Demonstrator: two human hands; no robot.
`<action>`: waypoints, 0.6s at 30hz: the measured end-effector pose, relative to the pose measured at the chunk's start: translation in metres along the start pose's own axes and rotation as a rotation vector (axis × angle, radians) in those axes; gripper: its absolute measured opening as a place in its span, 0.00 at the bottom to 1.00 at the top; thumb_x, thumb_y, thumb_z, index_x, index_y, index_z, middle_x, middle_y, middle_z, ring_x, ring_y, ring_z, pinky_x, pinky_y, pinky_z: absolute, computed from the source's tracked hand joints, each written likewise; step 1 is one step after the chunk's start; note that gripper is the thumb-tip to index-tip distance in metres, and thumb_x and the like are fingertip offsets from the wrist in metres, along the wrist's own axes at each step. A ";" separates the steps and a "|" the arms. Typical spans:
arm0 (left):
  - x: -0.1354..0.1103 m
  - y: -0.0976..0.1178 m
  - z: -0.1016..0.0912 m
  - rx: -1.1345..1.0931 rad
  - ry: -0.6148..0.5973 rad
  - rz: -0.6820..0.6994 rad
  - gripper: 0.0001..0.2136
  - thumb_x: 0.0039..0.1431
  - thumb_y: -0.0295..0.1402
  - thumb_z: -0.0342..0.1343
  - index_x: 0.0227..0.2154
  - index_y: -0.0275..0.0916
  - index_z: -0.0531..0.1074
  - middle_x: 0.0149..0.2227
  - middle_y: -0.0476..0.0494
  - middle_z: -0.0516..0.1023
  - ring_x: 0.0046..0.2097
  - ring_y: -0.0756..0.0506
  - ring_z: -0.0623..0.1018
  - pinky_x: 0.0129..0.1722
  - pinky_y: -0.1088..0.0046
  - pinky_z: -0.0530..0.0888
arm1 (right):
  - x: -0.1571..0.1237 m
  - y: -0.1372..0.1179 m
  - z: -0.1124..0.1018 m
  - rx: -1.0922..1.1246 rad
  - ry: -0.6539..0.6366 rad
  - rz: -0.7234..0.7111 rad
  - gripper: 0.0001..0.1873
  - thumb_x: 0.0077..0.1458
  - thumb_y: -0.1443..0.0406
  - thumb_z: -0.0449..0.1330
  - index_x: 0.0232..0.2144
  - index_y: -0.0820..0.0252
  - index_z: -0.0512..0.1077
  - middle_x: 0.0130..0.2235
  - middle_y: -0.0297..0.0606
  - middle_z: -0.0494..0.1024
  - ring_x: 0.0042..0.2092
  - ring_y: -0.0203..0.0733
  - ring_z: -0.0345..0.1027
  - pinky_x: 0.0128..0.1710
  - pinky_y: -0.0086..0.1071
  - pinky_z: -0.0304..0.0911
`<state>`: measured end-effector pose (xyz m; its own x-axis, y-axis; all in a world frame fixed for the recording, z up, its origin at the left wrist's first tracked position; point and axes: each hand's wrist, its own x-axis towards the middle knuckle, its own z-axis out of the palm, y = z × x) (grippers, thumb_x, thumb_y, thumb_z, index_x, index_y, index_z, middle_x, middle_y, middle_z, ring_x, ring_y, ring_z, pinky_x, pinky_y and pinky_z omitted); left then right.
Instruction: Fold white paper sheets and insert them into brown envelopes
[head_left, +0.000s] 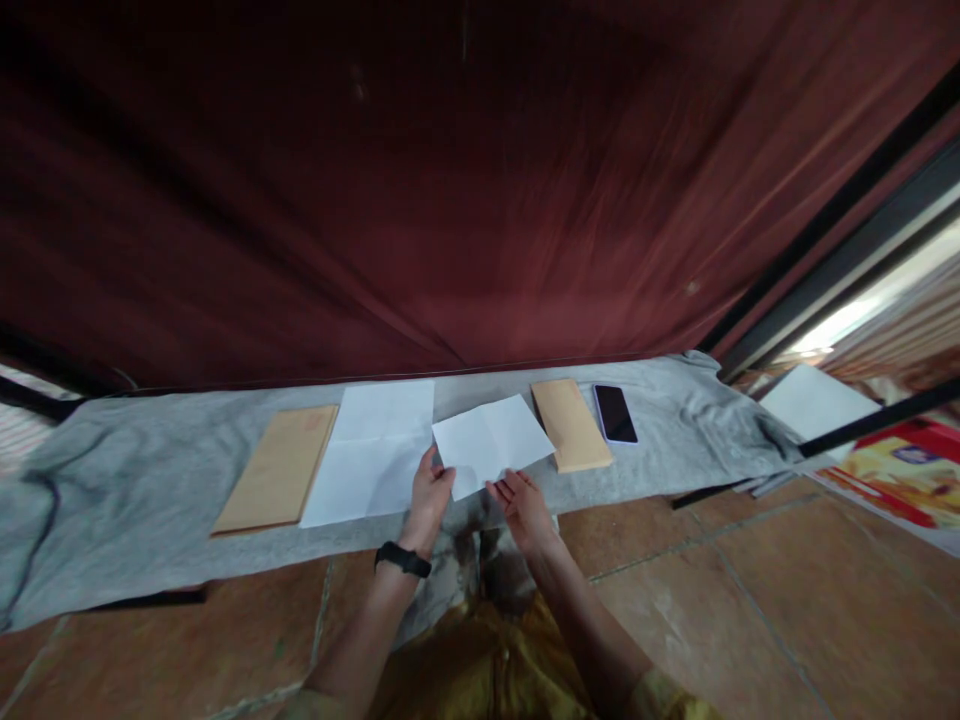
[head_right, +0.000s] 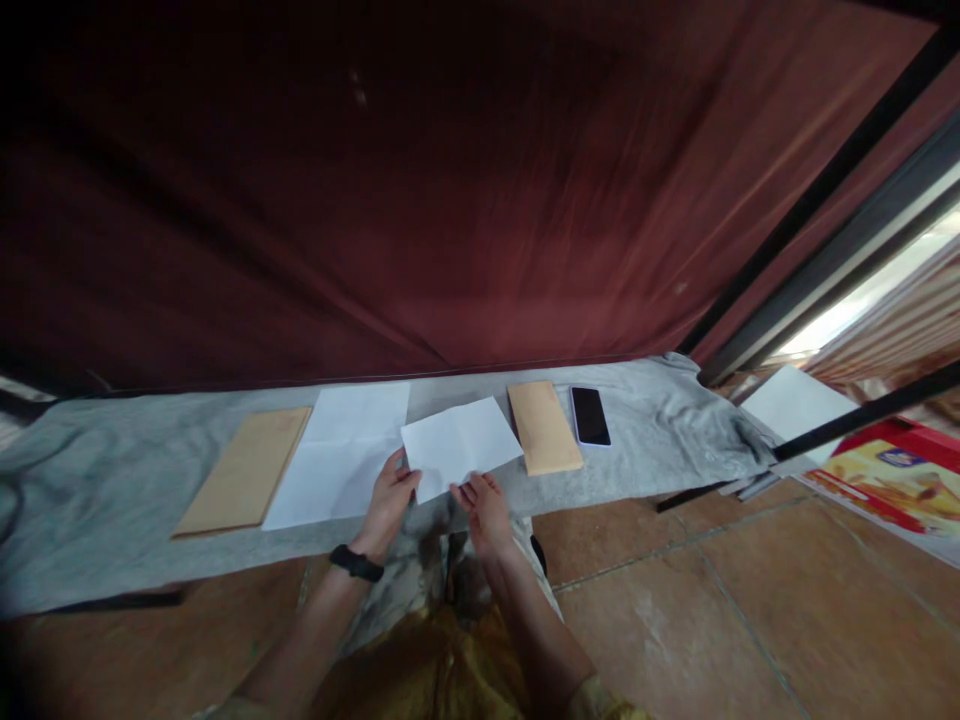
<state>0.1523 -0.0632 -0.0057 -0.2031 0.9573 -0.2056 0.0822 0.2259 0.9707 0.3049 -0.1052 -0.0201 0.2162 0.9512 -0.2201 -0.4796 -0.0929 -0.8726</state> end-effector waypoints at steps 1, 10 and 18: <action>0.005 -0.002 -0.001 0.033 0.002 0.017 0.31 0.49 0.31 0.56 0.59 0.33 0.64 0.28 0.49 0.79 0.28 0.46 0.77 0.31 0.71 0.73 | 0.000 0.003 -0.002 -0.018 -0.017 0.017 0.13 0.55 0.53 0.63 0.27 0.52 0.66 0.34 0.39 0.80 0.39 0.45 0.77 0.49 0.50 0.74; 0.036 -0.001 -0.007 0.343 -0.046 0.102 0.28 0.48 0.23 0.51 0.56 0.33 0.71 0.25 0.49 0.78 0.28 0.46 0.76 0.32 0.73 0.70 | -0.003 0.004 -0.025 0.139 0.046 0.191 0.17 0.47 0.55 0.68 0.36 0.58 0.73 0.41 0.47 0.83 0.42 0.50 0.79 0.47 0.49 0.74; 0.049 -0.001 -0.009 0.369 -0.123 0.092 0.30 0.45 0.23 0.53 0.56 0.32 0.71 0.23 0.52 0.77 0.25 0.47 0.74 0.29 0.74 0.69 | 0.000 -0.003 -0.034 0.210 0.139 0.249 0.16 0.46 0.58 0.71 0.30 0.58 0.70 0.30 0.37 0.80 0.34 0.43 0.79 0.35 0.35 0.76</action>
<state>0.1337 -0.0180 -0.0160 -0.0618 0.9859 -0.1555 0.4442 0.1667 0.8803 0.3353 -0.1156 -0.0327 0.1774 0.8562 -0.4852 -0.6937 -0.2409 -0.6788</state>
